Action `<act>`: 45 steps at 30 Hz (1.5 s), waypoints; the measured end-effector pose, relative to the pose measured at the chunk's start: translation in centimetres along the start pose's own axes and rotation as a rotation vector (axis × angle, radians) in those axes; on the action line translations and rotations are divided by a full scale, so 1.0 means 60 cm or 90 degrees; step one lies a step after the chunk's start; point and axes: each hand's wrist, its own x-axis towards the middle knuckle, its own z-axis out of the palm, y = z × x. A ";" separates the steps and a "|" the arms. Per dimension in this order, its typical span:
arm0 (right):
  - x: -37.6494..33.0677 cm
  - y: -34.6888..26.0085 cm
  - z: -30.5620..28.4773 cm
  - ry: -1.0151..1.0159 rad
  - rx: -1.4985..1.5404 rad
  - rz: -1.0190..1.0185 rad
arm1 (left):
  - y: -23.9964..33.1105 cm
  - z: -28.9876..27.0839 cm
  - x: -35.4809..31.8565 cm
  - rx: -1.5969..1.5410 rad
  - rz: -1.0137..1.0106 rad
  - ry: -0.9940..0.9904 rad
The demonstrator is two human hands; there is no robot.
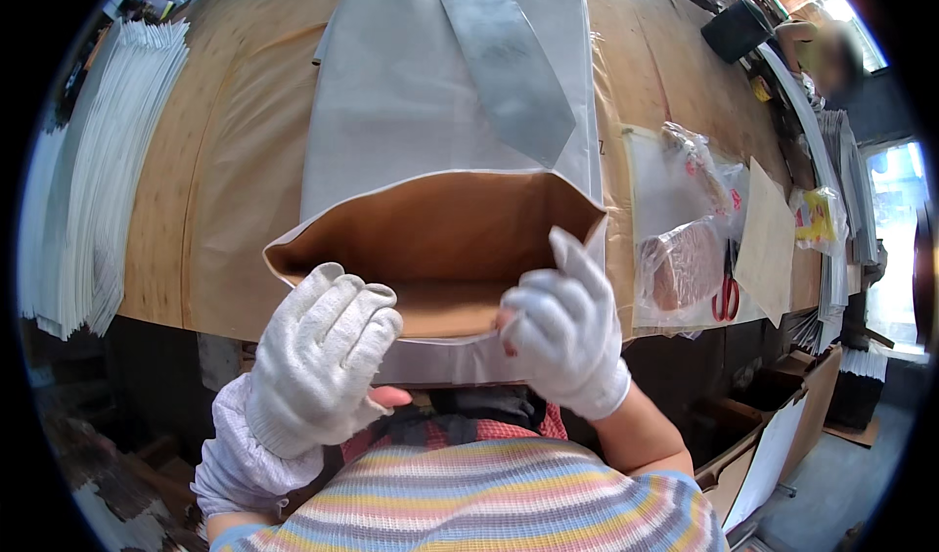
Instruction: The person uses red-handled scissors to trim the edges of a stack of white paper sheets on a wooden table. After cutting, the person folds the trimmed sheets and places them into a brown paper bag.
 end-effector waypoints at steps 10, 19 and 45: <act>-0.030 -0.040 -0.008 -0.004 0.025 0.017 | 0.019 -0.019 0.068 -0.005 -0.021 -0.128; -0.098 -0.074 0.010 -0.129 -0.013 -0.010 | 0.009 0.076 0.160 0.118 -0.016 -0.381; -0.164 0.143 0.090 0.108 0.738 0.442 | 0.044 0.301 0.174 0.050 0.137 -0.187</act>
